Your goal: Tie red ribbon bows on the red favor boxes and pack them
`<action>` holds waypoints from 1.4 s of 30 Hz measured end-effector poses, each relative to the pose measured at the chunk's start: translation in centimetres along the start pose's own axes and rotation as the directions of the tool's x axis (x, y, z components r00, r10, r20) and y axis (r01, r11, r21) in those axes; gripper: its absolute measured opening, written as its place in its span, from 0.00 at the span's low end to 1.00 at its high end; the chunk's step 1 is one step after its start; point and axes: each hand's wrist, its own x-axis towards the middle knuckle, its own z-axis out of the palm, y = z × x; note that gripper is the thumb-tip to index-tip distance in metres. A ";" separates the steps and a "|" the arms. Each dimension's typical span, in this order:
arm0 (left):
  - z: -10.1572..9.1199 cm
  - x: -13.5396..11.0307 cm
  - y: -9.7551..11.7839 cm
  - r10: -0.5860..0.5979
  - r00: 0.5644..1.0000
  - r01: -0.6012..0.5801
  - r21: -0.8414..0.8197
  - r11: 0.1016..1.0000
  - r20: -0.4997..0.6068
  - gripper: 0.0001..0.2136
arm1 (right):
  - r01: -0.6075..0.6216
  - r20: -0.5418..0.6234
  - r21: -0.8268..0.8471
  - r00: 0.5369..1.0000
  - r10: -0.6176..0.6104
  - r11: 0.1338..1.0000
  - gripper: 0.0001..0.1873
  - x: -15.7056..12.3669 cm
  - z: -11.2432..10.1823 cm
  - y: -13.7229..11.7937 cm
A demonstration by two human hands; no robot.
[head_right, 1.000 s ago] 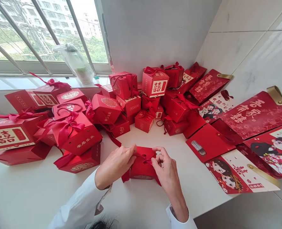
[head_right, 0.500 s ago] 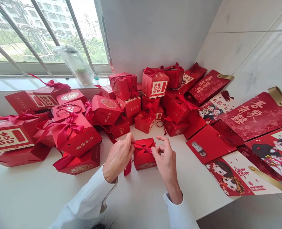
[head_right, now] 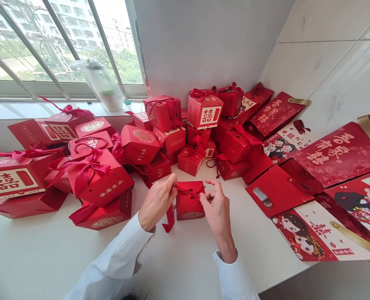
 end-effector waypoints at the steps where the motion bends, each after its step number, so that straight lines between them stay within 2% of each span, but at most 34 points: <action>1: -0.2 0.1 -0.2 0.026 1.000 -0.025 -0.093 0.995 0.012 0.07 | 0.001 -0.001 -0.006 1.000 -0.001 1.000 0.18 0.0 0.0 0.0; 4: -1.1 0.2 -0.9 0.134 0.979 -0.061 -0.409 0.910 0.153 0.03 | 0.002 0.011 -0.012 1.000 -0.002 1.000 0.16 0.0 -0.1 0.2; 6: -1.9 0.1 -1.2 0.195 0.935 0.004 -0.557 0.831 0.298 0.09 | -0.001 0.024 -0.008 1.000 0.001 1.000 0.15 -0.1 -0.2 0.2; 8: -2.4 0.1 -1.3 0.195 0.906 0.097 -0.631 0.769 0.376 0.14 | -0.005 0.033 -0.004 0.999 0.005 1.000 0.15 -0.2 -0.2 0.2; 12: -2.1 0.4 -1.4 0.141 0.926 0.168 -0.716 0.677 0.351 0.17 | -0.001 0.043 -0.003 0.999 0.001 1.000 0.13 -0.2 -0.1 0.0; 16: -0.9 0.7 -1.2 0.181 0.943 0.143 -0.831 0.537 0.280 0.11 | 0.005 0.043 -0.015 0.999 -0.004 1.000 0.14 -0.2 -0.2 0.1; 18: -0.6 0.8 -1.1 0.168 0.959 0.115 -0.853 0.509 0.230 0.10 | 0.002 0.048 -0.007 0.999 -0.002 1.000 0.14 -0.3 -0.2 0.1; 21: -0.5 0.8 -0.9 0.167 0.965 0.087 -0.845 0.527 0.204 0.10 | -0.005 0.067 0.015 0.998 0.004 1.000 0.14 -0.4 -0.3 0.0; 24: -0.4 0.9 -0.9 0.215 0.959 0.045 -0.850 0.525 0.184 0.11 | -0.015 0.081 0.037 0.997 0.012 0.999 0.13 -0.5 -0.4 0.0; 31: 1.2 0.8 -0.2 0.269 0.963 -0.124 -0.849 0.514 0.021 0.11 | -0.018 0.088 0.062 0.996 0.012 0.998 0.13 -0.5 -0.3 0.4; 36: 2.2 0.8 0.0 0.257 0.965 -0.204 -0.734 0.648 -0.041 0.14 | -0.023 0.088 0.063 0.996 0.017 0.998 0.13 -0.4 -0.4 0.5; 42: 2.4 1.1 -0.6 0.259 0.963 -0.249 -0.633 0.733 -0.079 0.19 | -0.033 0.090 0.075 0.996 0.026 0.997 0.14 -0.4 -0.4 0.4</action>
